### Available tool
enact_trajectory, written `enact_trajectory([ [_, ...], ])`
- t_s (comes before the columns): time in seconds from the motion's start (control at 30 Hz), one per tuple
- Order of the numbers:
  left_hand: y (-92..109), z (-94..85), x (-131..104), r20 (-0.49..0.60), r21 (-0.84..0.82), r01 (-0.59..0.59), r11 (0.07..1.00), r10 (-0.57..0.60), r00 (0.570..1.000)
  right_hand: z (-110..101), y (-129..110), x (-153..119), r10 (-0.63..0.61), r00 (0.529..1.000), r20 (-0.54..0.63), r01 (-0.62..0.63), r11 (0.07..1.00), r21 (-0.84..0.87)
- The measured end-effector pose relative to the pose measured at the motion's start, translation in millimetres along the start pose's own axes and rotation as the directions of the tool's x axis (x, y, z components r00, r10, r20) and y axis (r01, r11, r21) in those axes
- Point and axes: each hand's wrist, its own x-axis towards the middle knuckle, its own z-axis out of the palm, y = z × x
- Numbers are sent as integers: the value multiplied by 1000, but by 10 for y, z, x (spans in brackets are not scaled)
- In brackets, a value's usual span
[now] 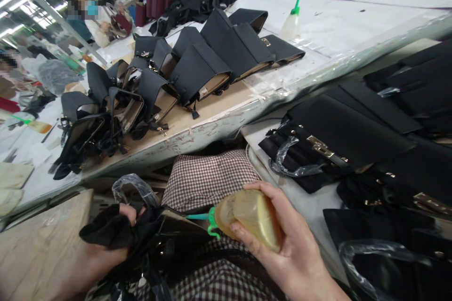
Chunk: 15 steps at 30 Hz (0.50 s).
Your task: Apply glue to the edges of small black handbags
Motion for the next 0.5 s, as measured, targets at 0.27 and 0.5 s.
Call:
enact_trajectory([
  [0.27, -35, -10, -256, 17, 0, 88, 996, -88, 996, -1, -27, -49, 0, 1000, 4, -1, 995, 102],
  [0.5, 88, 27, -224, -9, 26, 28, 999, -28, 1000, -16, -84, -44, -113, 989, 98, 120, 991, -66],
])
